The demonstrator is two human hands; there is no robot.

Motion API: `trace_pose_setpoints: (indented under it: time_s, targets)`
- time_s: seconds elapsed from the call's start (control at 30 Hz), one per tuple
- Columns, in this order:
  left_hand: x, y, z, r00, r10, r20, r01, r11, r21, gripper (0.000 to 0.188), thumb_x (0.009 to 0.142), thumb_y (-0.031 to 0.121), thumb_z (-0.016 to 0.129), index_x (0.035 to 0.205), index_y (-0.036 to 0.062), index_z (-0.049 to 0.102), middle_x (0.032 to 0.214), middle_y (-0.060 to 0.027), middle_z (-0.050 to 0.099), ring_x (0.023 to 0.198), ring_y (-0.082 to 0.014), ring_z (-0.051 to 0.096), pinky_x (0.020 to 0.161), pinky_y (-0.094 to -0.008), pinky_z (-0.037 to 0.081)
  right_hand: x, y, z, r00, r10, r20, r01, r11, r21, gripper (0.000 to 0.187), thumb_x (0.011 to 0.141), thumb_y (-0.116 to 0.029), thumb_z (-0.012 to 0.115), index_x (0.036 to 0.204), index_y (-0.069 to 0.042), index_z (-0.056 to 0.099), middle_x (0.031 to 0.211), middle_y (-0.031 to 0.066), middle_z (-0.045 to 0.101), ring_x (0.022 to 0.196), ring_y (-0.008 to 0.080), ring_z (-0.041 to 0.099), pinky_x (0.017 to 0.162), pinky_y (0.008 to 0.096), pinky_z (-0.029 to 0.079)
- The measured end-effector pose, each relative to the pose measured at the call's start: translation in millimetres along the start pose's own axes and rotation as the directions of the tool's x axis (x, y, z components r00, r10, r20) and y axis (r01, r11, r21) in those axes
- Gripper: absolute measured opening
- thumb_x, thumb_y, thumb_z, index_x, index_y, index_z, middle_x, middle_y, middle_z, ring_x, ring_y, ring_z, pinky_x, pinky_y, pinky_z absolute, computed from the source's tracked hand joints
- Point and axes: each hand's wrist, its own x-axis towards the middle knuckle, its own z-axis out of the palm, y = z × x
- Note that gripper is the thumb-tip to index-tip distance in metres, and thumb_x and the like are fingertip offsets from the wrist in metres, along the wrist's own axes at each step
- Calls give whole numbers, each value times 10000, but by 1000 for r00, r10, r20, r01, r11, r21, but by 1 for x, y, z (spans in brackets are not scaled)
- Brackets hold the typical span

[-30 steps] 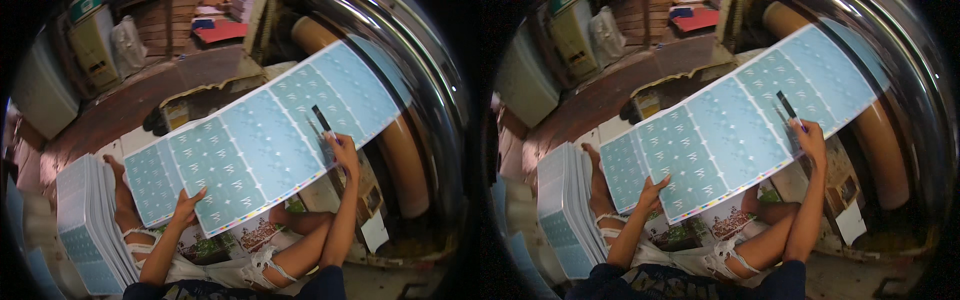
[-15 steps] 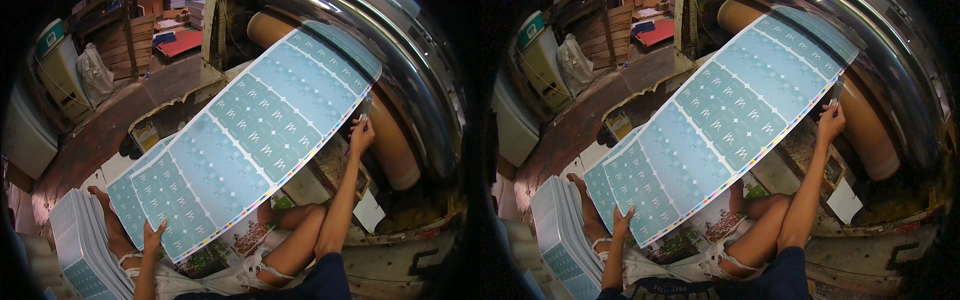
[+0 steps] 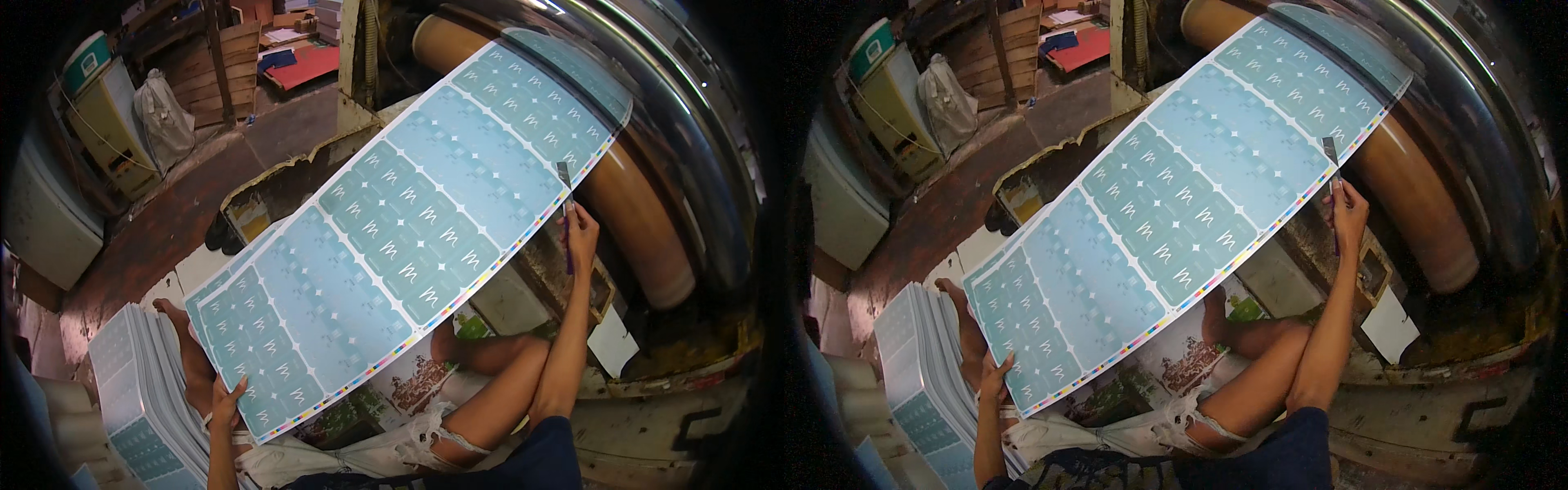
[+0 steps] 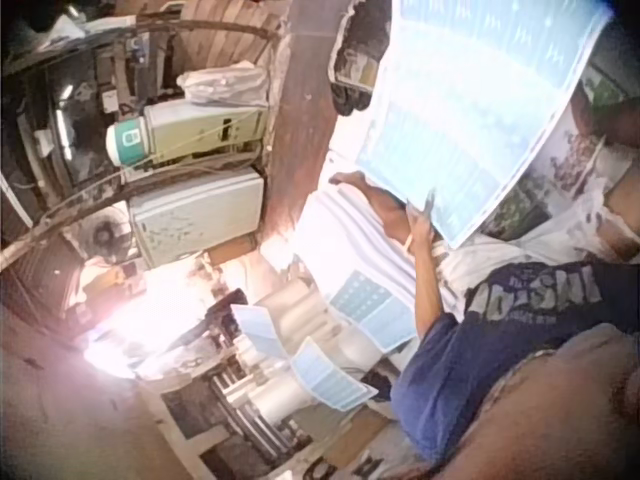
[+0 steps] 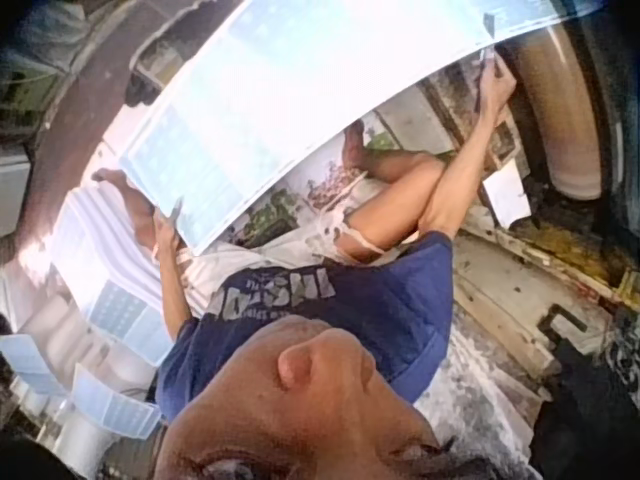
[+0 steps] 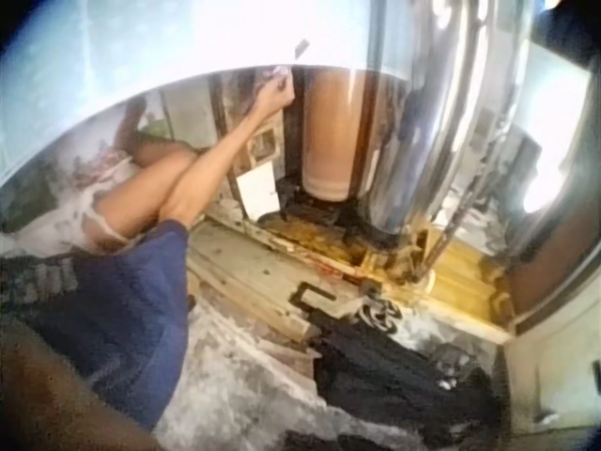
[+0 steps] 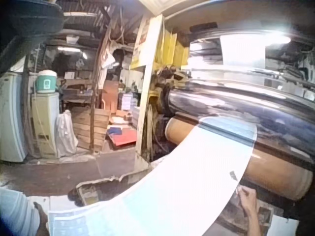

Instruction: The person cuts printed blue sheets with scissors and places them in a stack, while using a black pen to mark the sheets.

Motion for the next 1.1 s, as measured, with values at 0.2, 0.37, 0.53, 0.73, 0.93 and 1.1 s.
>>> trace_pose_setpoints:
  time_s: [0.2, 0.37, 0.53, 0.73, 0.93, 1.1]
  targets:
    - [-22, -7, -53, 988, -78, -131, 74, 997, -36, 429, 864, 105, 712, 1235, -27, 543, 1036, -95, 667, 842, -183, 664, 744, -294, 556, -42, -30, 9, 736, -653, -178, 446, 666, -597, 508, 803, -23, 701, 1283, -165, 617, 1037, 84, 655, 751, 196, 641, 610, 299, 508]
    - [-37, -10, -54, 976, -19, -218, -19, 985, -171, 513, 882, 41, 651, 1352, 3, 448, 1187, -122, 619, 985, -209, 646, 803, -319, 564, -27, -23, 19, 773, -627, 96, 569, 618, -542, 749, 738, 112, 601, 1372, -282, 546, 1484, 69, 448, 1137, 281, 615, 836, 363, 527]
    - [-46, -24, -75, 945, 35, -325, -59, 996, -66, 470, 894, 84, 681, 1319, 33, 487, 1163, -101, 622, 986, -194, 623, 813, -328, 538, -6, 14, 14, 833, -510, 213, 552, 752, -360, 652, 678, 105, 543, 1231, -216, 667, 1179, 153, 658, 603, 262, 613, 577, 302, 451]
    - [-47, -19, -103, 931, 93, -352, -95, 995, 11, 343, 913, 62, 655, 1216, 24, 498, 1112, -104, 634, 929, -190, 637, 777, -336, 551, 18, 27, 6, 830, -452, 325, 553, 743, -378, 512, 701, 79, 560, 1182, -61, 667, 843, 289, 585, 541, 315, 539, 568, 335, 445]
    - [-40, 23, -120, 924, 90, -371, -62, 994, 87, 381, 883, 67, 692, 1224, 15, 529, 1094, -95, 654, 940, -184, 642, 790, -319, 545, 29, 7, -8, 787, -485, 381, 610, 705, -362, 421, 705, 57, 584, 1102, -29, 693, 759, 282, 570, 528, 310, 542, 550, 337, 426]
    - [-9, 0, -148, 916, 44, -399, 0, 994, 109, 395, 875, 15, 662, 1250, 21, 538, 1124, -98, 646, 900, -194, 653, 784, -330, 557, 16, -31, -6, 829, -252, 500, 440, 845, -304, 398, 737, 43, 599, 1102, -68, 712, 754, 262, 589, 560, 268, 563, 571, 346, 441]
